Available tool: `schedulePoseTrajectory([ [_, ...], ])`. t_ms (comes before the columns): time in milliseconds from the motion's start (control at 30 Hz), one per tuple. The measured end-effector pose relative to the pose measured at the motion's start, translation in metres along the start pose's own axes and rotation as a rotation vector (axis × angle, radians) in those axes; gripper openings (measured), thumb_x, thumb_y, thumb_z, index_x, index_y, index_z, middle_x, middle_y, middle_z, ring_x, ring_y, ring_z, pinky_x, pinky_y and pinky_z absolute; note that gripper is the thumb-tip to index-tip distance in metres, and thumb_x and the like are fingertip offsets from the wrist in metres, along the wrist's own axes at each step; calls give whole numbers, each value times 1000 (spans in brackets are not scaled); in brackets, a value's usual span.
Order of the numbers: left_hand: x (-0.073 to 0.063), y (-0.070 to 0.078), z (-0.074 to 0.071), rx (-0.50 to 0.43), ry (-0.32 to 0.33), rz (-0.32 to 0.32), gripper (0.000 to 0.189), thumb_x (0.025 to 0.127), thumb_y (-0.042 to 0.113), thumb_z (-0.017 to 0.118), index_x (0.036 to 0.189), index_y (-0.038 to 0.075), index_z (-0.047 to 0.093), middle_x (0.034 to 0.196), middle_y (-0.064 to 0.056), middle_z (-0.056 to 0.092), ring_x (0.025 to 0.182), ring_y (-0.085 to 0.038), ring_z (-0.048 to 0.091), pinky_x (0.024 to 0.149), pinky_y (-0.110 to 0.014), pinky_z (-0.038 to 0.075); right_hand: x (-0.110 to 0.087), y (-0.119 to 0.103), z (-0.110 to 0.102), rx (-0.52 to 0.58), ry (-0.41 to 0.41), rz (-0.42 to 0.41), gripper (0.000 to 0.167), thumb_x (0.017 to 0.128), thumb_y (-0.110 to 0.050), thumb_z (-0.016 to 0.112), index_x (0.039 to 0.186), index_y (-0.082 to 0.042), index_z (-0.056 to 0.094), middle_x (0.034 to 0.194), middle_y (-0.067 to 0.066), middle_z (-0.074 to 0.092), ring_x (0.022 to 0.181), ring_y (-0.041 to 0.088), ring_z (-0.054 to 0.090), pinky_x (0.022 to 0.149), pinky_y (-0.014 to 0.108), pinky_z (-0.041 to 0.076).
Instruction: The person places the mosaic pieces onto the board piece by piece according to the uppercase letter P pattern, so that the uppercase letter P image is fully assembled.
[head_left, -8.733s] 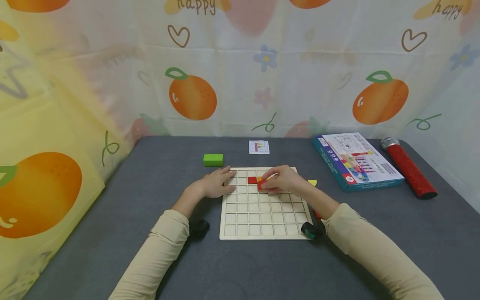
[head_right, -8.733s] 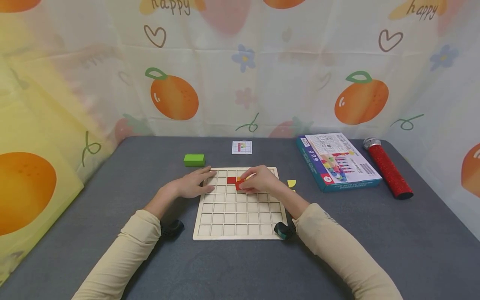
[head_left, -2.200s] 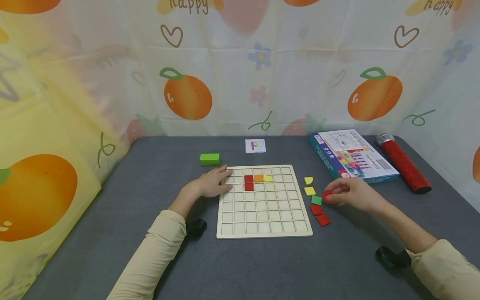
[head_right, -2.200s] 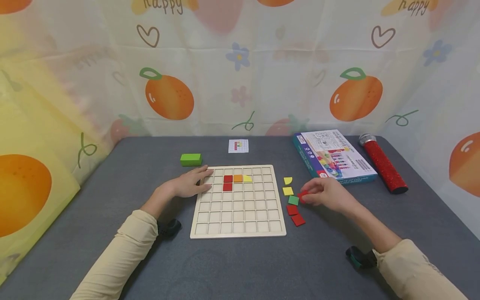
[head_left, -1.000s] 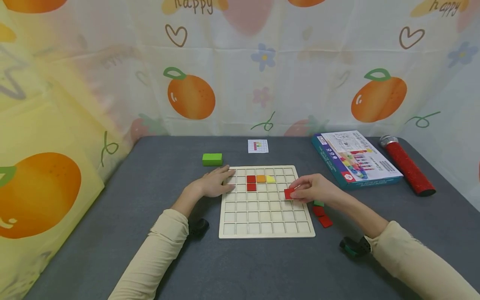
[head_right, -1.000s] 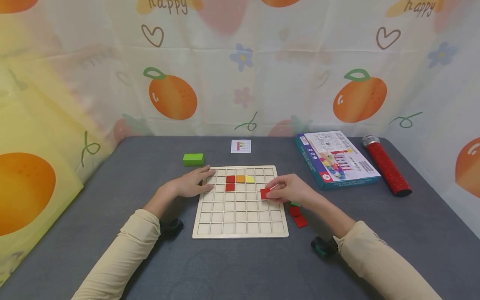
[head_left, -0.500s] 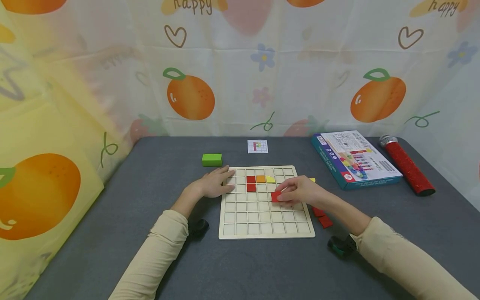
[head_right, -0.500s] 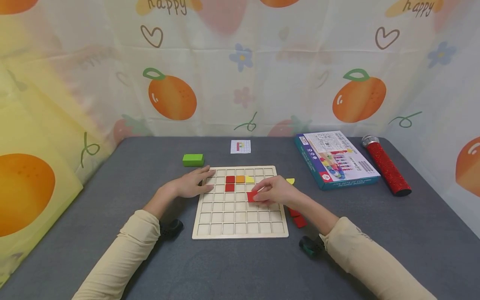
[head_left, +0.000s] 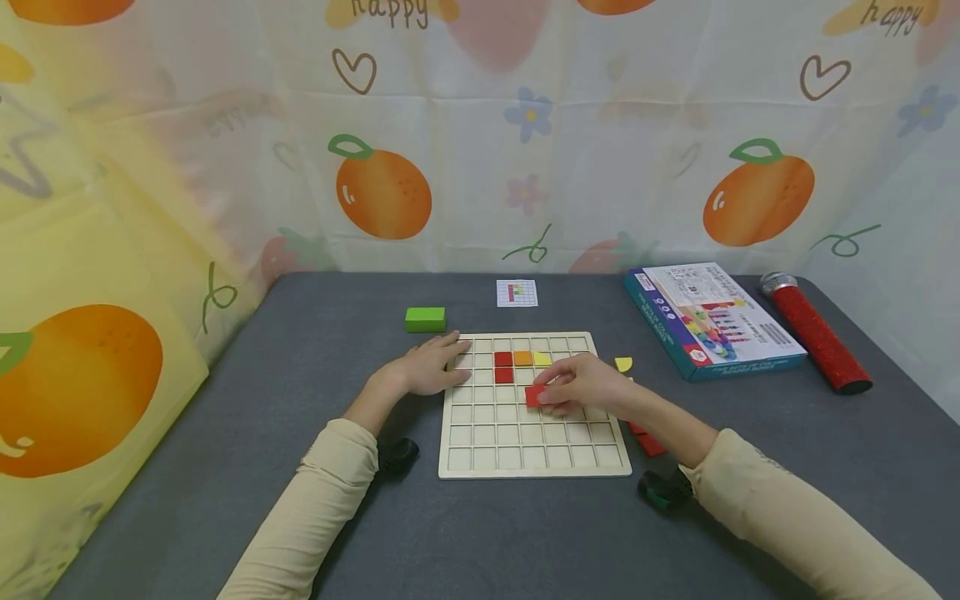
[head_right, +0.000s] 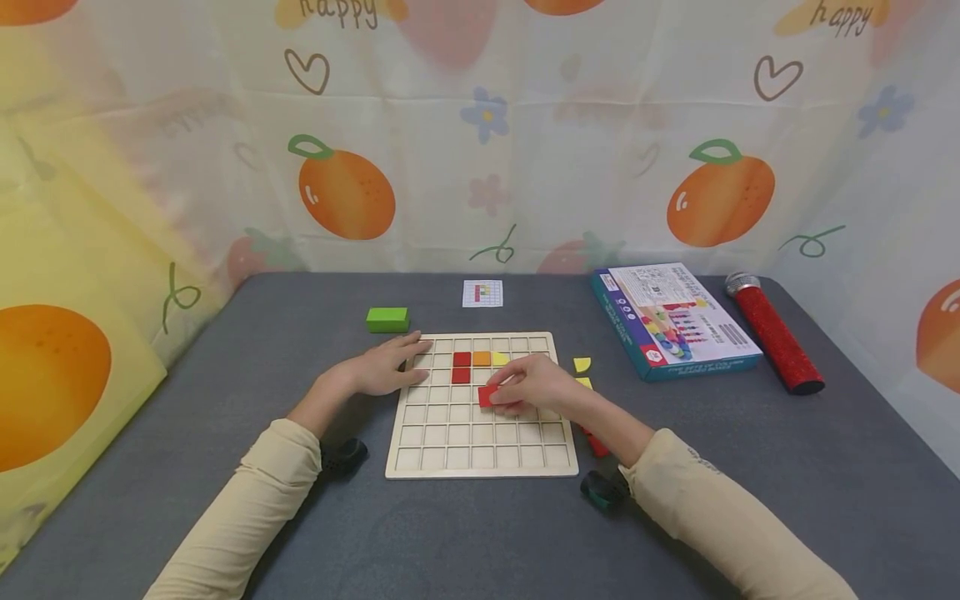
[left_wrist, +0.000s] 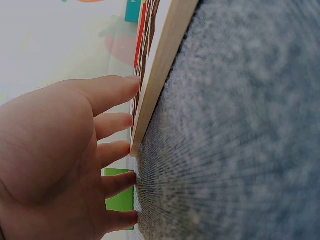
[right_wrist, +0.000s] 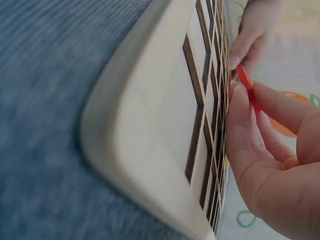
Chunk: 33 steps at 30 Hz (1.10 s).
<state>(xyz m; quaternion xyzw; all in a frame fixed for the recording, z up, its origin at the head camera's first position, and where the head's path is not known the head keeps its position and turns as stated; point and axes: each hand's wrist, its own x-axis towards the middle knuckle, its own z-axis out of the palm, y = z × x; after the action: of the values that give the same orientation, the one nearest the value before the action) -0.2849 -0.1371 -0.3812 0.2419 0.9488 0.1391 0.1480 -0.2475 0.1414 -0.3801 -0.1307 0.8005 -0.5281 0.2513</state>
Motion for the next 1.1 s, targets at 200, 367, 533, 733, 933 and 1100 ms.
schedulePoseTrajectory([
  [200, 0, 0, 0, 5, -3, -9, 61, 101, 37, 46, 151, 8, 28, 156, -18, 15, 141, -37, 13, 108, -60, 14, 8, -4, 8, -3, 31, 41, 27, 86, -9, 71, 111, 2, 66, 86, 11, 70, 71, 19, 67, 70, 29, 55],
  [367, 1, 0, 0, 5, -9, -22, 61, 101, 37, 46, 152, 9, 27, 156, -17, 15, 142, -37, 12, 108, -59, 14, 13, -9, 15, -17, 64, 72, 26, 86, -9, 73, 110, 0, 68, 87, 10, 70, 68, 18, 66, 67, 27, 54],
  [533, 1, 1, 0, 6, -9, -21, 62, 100, 38, 46, 151, 9, 27, 156, -16, 14, 142, -37, 12, 108, -59, 14, 18, -11, 19, -26, 83, 87, 26, 85, -11, 73, 109, 0, 69, 87, 9, 70, 67, 18, 66, 66, 25, 54],
  [733, 0, 1, 0, -1, -6, -19, 61, 101, 37, 46, 151, 8, 28, 156, -17, 15, 142, -37, 13, 108, -60, 14, 23, -13, 23, -15, 112, 108, 27, 85, -10, 74, 109, -1, 67, 84, 9, 69, 66, 18, 66, 65, 25, 54],
  [933, 1, 1, 0, 2, -6, -27, 61, 100, 37, 47, 151, 8, 29, 156, -17, 15, 141, -37, 13, 108, -59, 14, 27, -13, 27, 39, 129, 119, 26, 84, -8, 73, 107, 2, 65, 84, 11, 69, 64, 17, 67, 65, 26, 55],
  [1100, 0, 2, 0, -1, -8, -31, 61, 100, 37, 47, 151, 9, 29, 156, -16, 16, 142, -37, 14, 108, -59, 14, 28, -15, 30, 37, 135, 128, 26, 84, -7, 73, 108, 2, 65, 84, 11, 70, 63, 17, 66, 63, 27, 55],
])
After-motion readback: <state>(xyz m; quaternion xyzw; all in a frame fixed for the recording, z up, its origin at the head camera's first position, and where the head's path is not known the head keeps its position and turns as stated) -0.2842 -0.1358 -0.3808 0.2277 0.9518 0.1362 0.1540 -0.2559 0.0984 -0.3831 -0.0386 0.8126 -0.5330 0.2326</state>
